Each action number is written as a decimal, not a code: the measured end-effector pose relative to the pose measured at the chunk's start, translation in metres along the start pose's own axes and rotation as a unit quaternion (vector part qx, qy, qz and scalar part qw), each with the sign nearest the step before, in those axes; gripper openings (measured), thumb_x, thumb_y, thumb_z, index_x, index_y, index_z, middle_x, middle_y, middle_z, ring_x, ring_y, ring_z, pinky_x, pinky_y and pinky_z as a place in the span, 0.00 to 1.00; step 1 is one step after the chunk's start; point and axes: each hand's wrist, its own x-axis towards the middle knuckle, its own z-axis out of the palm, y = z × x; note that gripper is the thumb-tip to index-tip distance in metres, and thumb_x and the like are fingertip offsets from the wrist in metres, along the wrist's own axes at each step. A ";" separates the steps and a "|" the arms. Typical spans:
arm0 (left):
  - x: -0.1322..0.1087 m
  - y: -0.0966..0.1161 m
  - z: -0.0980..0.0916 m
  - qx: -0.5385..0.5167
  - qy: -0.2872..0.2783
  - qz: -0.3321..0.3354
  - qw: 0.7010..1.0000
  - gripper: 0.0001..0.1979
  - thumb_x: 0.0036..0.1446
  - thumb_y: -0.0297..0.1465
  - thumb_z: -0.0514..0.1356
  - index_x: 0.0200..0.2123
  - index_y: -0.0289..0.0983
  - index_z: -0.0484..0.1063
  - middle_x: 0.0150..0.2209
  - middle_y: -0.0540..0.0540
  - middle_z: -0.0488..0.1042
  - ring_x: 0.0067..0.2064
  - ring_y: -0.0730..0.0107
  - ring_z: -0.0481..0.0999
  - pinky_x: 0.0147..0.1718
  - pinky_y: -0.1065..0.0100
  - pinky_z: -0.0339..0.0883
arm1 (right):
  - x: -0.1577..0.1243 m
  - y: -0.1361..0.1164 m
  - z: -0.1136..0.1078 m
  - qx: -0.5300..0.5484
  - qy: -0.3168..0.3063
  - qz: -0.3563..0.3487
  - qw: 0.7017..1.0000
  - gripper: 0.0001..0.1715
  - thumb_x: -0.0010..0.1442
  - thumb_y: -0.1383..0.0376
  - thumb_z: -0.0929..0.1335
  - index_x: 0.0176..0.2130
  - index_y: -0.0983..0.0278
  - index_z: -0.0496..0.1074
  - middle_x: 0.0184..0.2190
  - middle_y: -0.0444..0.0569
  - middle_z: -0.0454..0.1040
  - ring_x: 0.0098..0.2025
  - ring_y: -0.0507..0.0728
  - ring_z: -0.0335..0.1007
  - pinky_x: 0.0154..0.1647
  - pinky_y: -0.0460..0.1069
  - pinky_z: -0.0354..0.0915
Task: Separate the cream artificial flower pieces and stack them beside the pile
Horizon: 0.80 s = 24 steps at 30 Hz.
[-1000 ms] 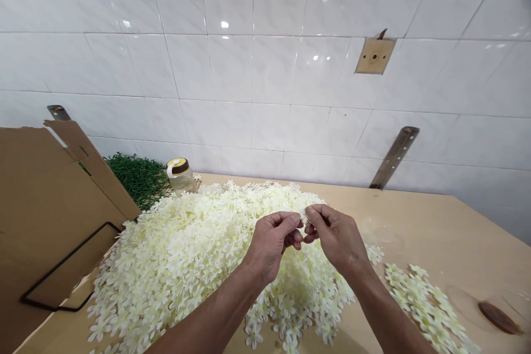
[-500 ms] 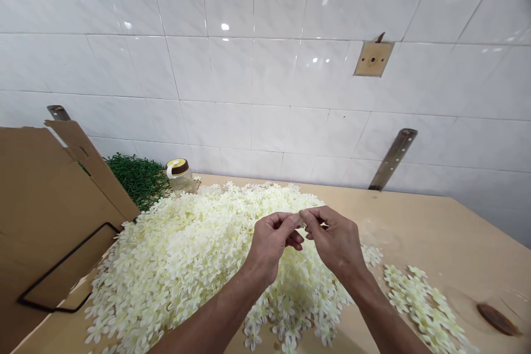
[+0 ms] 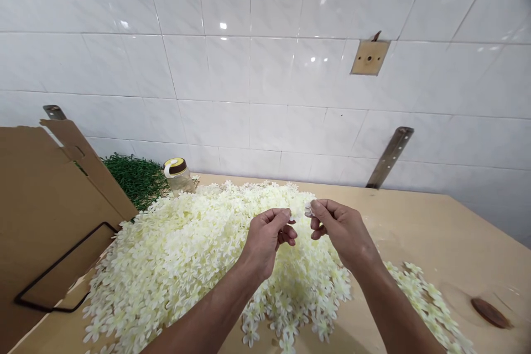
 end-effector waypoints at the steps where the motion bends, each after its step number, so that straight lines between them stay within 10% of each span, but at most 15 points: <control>1: 0.001 0.002 -0.001 0.000 0.003 0.005 1.000 0.13 0.50 0.37 0.69 0.28 0.32 0.74 0.29 0.45 0.72 0.24 0.75 0.70 0.25 0.69 0.64 | 0.001 -0.001 -0.002 0.025 -0.007 0.004 1.000 0.25 0.59 0.46 0.69 0.30 0.66 0.73 0.23 0.44 0.70 0.23 0.51 0.67 0.26 0.48 0.69; 13: 0.007 0.020 -0.017 0.015 0.005 0.036 0.999 0.15 0.52 0.39 0.68 0.30 0.33 0.73 0.33 0.45 0.72 0.26 0.75 0.71 0.26 0.70 0.65 | -0.006 -0.015 -0.012 0.168 -0.049 0.025 0.984 0.20 0.54 0.51 0.74 0.32 0.66 0.77 0.26 0.46 0.68 0.29 0.51 0.63 0.24 0.45 0.66; 20: 0.004 0.019 -0.012 0.027 0.007 0.022 0.999 0.14 0.50 0.39 0.69 0.30 0.33 0.73 0.33 0.44 0.73 0.25 0.75 0.71 0.24 0.70 0.64 | -0.006 -0.008 -0.007 -0.029 0.037 -0.042 0.998 0.21 0.57 0.48 0.71 0.32 0.64 0.77 0.20 0.43 0.68 0.21 0.51 0.65 0.25 0.49 0.69; 24: 0.003 0.016 -0.011 0.053 0.010 0.025 0.998 0.14 0.49 0.38 0.68 0.28 0.33 0.74 0.31 0.44 0.74 0.24 0.74 0.70 0.24 0.69 0.64 | -0.006 -0.005 -0.005 -0.162 0.048 -0.104 0.980 0.19 0.58 0.50 0.70 0.40 0.62 0.78 0.37 0.51 0.77 0.29 0.55 0.72 0.25 0.51 0.74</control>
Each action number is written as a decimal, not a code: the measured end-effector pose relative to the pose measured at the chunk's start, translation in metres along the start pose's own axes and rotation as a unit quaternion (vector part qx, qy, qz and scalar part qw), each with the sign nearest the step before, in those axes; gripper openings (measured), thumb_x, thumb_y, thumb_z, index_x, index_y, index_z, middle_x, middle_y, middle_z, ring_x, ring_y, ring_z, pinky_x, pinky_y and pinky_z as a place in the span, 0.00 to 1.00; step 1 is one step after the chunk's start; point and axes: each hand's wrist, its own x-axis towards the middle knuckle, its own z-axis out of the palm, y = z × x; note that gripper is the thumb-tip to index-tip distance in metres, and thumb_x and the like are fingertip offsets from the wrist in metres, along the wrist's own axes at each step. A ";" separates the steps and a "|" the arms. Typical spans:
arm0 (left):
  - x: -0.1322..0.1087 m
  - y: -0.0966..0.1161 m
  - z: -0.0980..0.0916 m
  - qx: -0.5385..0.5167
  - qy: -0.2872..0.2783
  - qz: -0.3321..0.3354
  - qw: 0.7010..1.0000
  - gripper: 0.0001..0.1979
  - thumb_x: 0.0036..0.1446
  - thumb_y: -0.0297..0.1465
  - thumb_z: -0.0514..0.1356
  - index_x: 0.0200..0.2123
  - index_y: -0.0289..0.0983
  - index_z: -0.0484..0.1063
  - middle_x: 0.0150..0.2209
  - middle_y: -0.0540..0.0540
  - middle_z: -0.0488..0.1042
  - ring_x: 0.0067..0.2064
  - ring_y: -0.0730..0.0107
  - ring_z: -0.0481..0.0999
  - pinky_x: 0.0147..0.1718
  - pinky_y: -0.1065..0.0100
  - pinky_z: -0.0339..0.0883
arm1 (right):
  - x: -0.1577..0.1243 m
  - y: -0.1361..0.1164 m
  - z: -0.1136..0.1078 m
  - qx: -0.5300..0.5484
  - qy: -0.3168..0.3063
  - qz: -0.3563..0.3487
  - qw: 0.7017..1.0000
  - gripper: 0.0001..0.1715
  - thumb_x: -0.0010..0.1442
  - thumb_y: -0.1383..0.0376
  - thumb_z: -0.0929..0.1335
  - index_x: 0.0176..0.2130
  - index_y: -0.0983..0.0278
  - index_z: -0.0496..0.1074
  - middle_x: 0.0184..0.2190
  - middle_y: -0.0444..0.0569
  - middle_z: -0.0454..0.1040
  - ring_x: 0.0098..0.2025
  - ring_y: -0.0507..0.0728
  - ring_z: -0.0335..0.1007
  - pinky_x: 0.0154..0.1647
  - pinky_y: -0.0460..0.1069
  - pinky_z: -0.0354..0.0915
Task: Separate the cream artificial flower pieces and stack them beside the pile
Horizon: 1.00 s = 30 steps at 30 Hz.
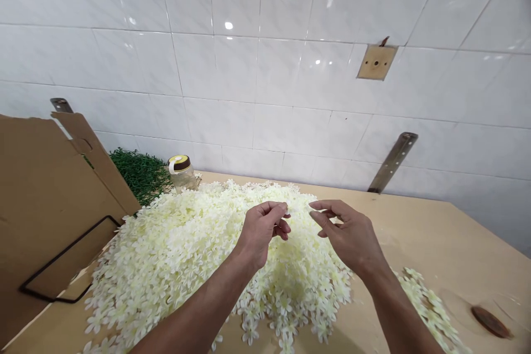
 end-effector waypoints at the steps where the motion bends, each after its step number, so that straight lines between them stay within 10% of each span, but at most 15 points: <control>1: 0.000 -0.001 0.000 0.010 0.002 0.002 1.000 0.14 0.49 0.38 0.68 0.27 0.33 0.74 0.30 0.44 0.74 0.24 0.74 0.70 0.24 0.69 0.64 | -0.001 0.000 0.001 -0.017 0.001 -0.026 1.000 0.18 0.59 0.51 0.69 0.40 0.61 0.78 0.41 0.52 0.77 0.32 0.56 0.72 0.26 0.51 0.75; 10: -0.007 -0.010 0.009 0.046 -0.014 -0.006 0.999 0.13 0.52 0.39 0.67 0.27 0.34 0.73 0.21 0.47 0.70 0.23 0.72 0.69 0.24 0.68 0.64 | -0.011 -0.009 0.015 -0.104 0.022 -0.167 0.980 0.12 0.62 0.56 0.70 0.38 0.60 0.79 0.36 0.50 0.76 0.26 0.51 0.67 0.23 0.47 0.68; 30: -0.007 -0.014 0.011 -0.044 -0.052 -0.048 0.997 0.14 0.52 0.38 0.68 0.29 0.32 0.74 0.31 0.45 0.72 0.24 0.75 0.70 0.23 0.69 0.63 | -0.011 -0.008 0.016 -0.069 0.013 -0.058 0.996 0.19 0.65 0.52 0.64 0.33 0.62 0.74 0.28 0.48 0.75 0.24 0.55 0.74 0.25 0.48 0.70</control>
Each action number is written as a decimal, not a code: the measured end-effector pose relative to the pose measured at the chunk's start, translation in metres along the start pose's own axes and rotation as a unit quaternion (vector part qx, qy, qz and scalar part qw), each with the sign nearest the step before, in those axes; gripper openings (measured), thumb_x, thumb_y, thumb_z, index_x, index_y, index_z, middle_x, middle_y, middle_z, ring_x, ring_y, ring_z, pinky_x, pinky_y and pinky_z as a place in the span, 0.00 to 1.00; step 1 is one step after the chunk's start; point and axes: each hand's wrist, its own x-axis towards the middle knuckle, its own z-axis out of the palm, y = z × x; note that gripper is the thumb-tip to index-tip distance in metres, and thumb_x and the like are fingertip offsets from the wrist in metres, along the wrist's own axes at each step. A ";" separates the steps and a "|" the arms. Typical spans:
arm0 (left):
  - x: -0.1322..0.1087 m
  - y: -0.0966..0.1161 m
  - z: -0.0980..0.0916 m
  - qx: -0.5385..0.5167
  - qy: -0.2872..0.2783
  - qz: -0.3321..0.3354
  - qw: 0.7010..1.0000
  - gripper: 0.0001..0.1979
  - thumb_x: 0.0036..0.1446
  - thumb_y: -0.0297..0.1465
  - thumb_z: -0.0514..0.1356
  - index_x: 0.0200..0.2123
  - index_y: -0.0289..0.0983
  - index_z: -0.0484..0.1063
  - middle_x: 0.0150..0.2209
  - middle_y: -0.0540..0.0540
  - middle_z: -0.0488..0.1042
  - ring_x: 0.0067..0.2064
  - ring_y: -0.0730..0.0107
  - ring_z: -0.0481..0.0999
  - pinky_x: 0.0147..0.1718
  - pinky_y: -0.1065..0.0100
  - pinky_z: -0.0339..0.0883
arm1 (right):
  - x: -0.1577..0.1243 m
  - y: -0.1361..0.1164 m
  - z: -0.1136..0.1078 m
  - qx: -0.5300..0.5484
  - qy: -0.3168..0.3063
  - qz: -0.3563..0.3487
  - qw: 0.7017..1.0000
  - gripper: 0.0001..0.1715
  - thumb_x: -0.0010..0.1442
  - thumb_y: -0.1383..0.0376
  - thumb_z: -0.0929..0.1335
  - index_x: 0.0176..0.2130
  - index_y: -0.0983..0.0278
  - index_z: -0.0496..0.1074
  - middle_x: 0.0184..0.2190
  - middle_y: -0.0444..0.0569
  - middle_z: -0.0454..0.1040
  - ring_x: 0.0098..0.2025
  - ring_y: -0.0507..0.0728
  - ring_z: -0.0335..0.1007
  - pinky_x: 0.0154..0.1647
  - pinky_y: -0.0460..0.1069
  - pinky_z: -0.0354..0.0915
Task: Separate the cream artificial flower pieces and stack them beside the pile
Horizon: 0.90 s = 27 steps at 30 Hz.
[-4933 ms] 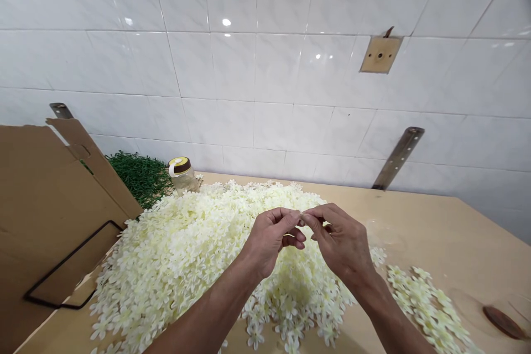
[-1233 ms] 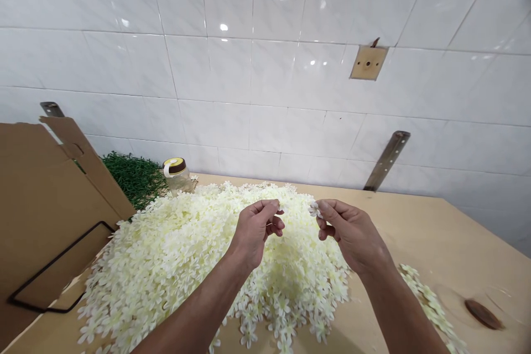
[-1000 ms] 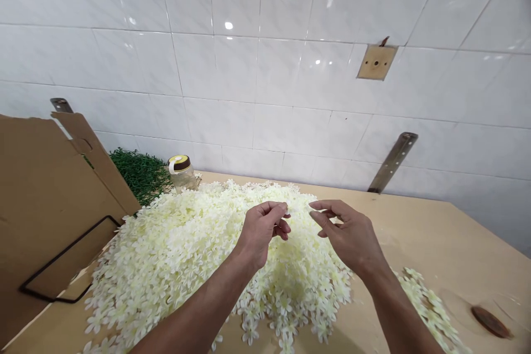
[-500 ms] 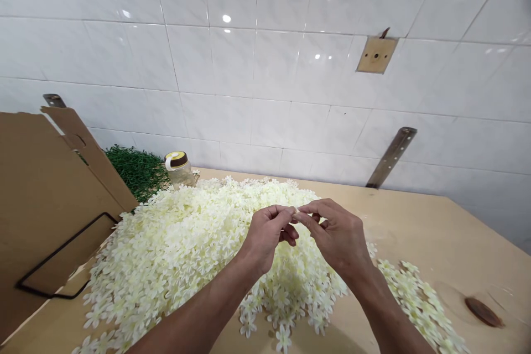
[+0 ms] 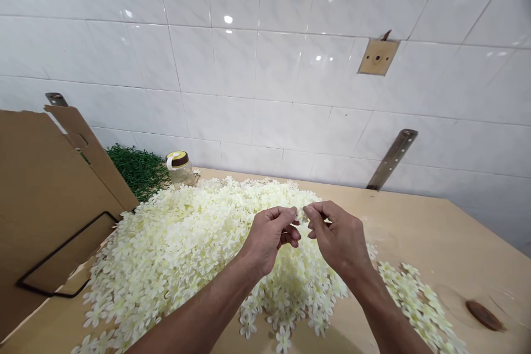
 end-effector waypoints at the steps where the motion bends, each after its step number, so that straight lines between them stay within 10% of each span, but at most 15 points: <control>1: 0.000 0.000 0.000 0.001 -0.001 0.001 1.000 0.14 0.52 0.38 0.68 0.29 0.32 0.74 0.31 0.45 0.72 0.24 0.75 0.71 0.24 0.69 0.63 | 0.001 -0.002 -0.001 0.018 -0.008 0.028 0.999 0.20 0.64 0.51 0.65 0.33 0.63 0.74 0.26 0.48 0.74 0.23 0.55 0.74 0.24 0.48 0.70; 10: 0.005 0.009 -0.009 0.032 0.046 0.042 0.998 0.14 0.53 0.39 0.67 0.28 0.32 0.72 0.30 0.46 0.71 0.24 0.75 0.70 0.24 0.70 0.63 | 0.009 0.004 -0.018 0.263 -0.085 0.144 0.950 0.23 0.60 0.48 0.69 0.27 0.65 0.71 0.23 0.42 0.67 0.21 0.50 0.68 0.26 0.48 0.68; 15: 0.007 0.011 -0.012 0.060 0.058 0.065 0.994 0.14 0.54 0.38 0.66 0.27 0.33 0.73 0.28 0.46 0.71 0.24 0.74 0.70 0.24 0.69 0.65 | 0.011 0.009 -0.020 0.171 -0.049 0.134 0.975 0.18 0.59 0.50 0.71 0.35 0.64 0.75 0.27 0.44 0.72 0.23 0.51 0.69 0.26 0.48 0.70; 20: 0.006 0.009 -0.008 0.075 0.064 0.064 0.993 0.13 0.54 0.38 0.65 0.27 0.33 0.73 0.25 0.47 0.71 0.23 0.74 0.69 0.23 0.69 0.65 | 0.006 0.006 -0.011 0.036 0.004 0.007 0.999 0.13 0.61 0.55 0.70 0.41 0.60 0.77 0.42 0.49 0.75 0.34 0.54 0.72 0.27 0.48 0.74; 27: 0.001 0.004 0.000 0.093 0.054 0.059 0.992 0.12 0.54 0.37 0.65 0.27 0.33 0.72 0.21 0.47 0.70 0.23 0.71 0.69 0.23 0.69 0.65 | -0.001 0.001 0.008 -0.041 0.054 -0.150 0.986 0.07 0.62 0.62 0.71 0.38 0.61 0.79 0.35 0.48 0.76 0.27 0.50 0.68 0.26 0.46 0.69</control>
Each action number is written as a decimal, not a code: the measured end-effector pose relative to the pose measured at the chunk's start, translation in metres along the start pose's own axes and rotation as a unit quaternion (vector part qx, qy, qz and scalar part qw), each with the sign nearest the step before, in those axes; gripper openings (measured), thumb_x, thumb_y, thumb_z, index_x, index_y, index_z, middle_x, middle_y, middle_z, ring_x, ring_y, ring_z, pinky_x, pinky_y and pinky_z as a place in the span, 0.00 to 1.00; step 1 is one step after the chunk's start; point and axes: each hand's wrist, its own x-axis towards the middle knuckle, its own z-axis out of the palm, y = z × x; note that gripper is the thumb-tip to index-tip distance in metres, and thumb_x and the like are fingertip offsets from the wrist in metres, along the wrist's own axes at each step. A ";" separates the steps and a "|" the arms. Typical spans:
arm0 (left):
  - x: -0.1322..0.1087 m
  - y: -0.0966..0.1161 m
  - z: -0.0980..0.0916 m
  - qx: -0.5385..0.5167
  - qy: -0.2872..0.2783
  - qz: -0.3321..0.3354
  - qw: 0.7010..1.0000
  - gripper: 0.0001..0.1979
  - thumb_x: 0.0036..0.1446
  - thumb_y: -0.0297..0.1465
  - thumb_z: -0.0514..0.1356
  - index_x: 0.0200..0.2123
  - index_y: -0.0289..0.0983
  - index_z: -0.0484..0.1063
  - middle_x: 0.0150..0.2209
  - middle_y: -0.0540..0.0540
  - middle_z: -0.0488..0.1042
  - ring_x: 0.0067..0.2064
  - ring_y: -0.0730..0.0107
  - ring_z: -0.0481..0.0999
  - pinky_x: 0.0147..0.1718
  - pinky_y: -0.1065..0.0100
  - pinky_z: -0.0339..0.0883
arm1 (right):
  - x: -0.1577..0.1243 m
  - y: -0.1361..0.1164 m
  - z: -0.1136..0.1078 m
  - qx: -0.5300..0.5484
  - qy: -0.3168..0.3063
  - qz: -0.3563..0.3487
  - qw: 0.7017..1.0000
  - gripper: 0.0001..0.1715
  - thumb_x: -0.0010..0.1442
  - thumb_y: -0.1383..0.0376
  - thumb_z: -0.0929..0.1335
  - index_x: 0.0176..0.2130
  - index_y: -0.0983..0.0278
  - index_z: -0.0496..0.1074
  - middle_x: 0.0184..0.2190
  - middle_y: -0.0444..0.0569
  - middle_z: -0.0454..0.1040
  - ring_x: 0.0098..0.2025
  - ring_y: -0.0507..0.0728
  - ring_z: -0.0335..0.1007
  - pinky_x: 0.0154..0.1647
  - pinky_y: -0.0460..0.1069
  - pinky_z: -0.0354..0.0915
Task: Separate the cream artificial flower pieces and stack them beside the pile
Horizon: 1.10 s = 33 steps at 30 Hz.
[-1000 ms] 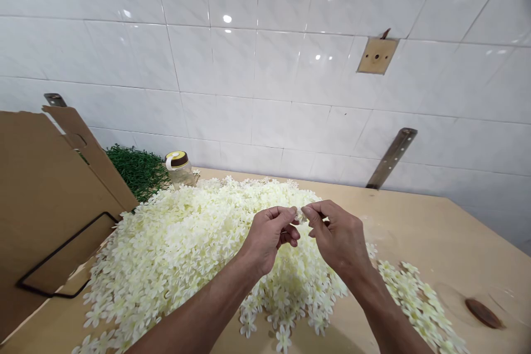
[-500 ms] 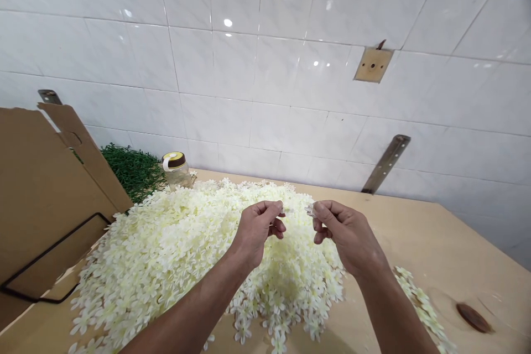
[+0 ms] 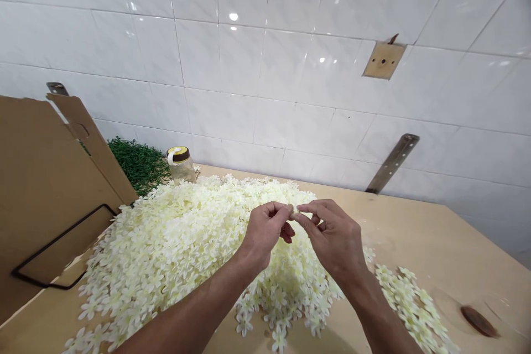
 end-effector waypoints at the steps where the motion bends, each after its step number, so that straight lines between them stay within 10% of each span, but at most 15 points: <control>1: -0.001 0.000 0.001 -0.004 -0.004 -0.001 1.000 0.12 0.54 0.37 0.65 0.27 0.33 0.73 0.21 0.47 0.70 0.23 0.71 0.69 0.23 0.69 0.65 | 0.000 0.000 0.001 -0.005 0.005 -0.005 1.000 0.06 0.61 0.62 0.71 0.37 0.61 0.79 0.34 0.47 0.76 0.27 0.50 0.69 0.26 0.46 0.69; 25: -0.008 0.005 0.006 -0.079 -0.043 -0.030 0.996 0.14 0.51 0.37 0.68 0.27 0.31 0.73 0.30 0.44 0.72 0.24 0.73 0.71 0.23 0.68 0.66 | -0.003 0.002 0.001 -0.049 -0.016 0.017 0.999 0.16 0.68 0.61 0.63 0.30 0.63 0.70 0.28 0.46 0.73 0.26 0.52 0.70 0.26 0.47 0.65; 33: -0.009 0.004 0.007 -0.042 -0.031 0.019 0.998 0.13 0.51 0.36 0.68 0.31 0.31 0.75 0.22 0.46 0.73 0.24 0.70 0.72 0.26 0.66 0.69 | 0.000 -0.005 -0.005 0.124 -0.066 0.208 0.968 0.18 0.64 0.53 0.66 0.36 0.64 0.76 0.29 0.47 0.77 0.27 0.54 0.76 0.27 0.48 0.74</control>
